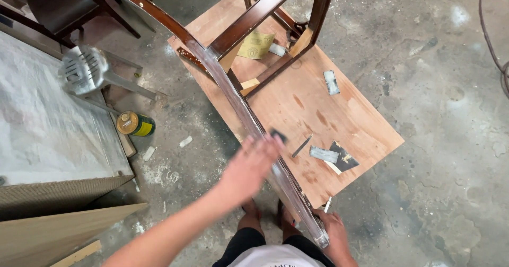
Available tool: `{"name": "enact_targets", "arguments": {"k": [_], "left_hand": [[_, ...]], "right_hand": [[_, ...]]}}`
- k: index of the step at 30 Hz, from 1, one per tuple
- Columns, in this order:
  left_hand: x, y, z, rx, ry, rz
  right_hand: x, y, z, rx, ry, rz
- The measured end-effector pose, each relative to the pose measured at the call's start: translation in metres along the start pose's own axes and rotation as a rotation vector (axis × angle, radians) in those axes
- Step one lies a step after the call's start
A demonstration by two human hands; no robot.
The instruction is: Sanding a wooden chair frame using sandpaper and a sanding block to prepare it for finishing.
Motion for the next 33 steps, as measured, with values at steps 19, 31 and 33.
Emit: {"name": "enact_targets", "arguments": {"k": [19,31,33], "left_hand": [[0.045,0.028,0.076,-0.170,0.403,-0.025],[0.004,0.027,-0.145,0.868,1.848,0.508],[-0.003,0.028,-0.139,0.906,1.850,0.427]], "right_hand": [[0.007,0.001,-0.010,0.098,-0.062,0.065],[0.003,-0.003,-0.001,0.082,-0.006,0.079],[0.003,-0.001,-0.002,-0.021,-0.029,0.008]]}}
Point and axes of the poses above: each hand's wrist, its own y-axis away from the middle knuckle, its own x-axis out of the back of the hand, z = x × y, the point moved 10 cm from there along -y, towards the middle knuckle, and after that the axes turned 6 degrees about -y, right-handed, at the moved point
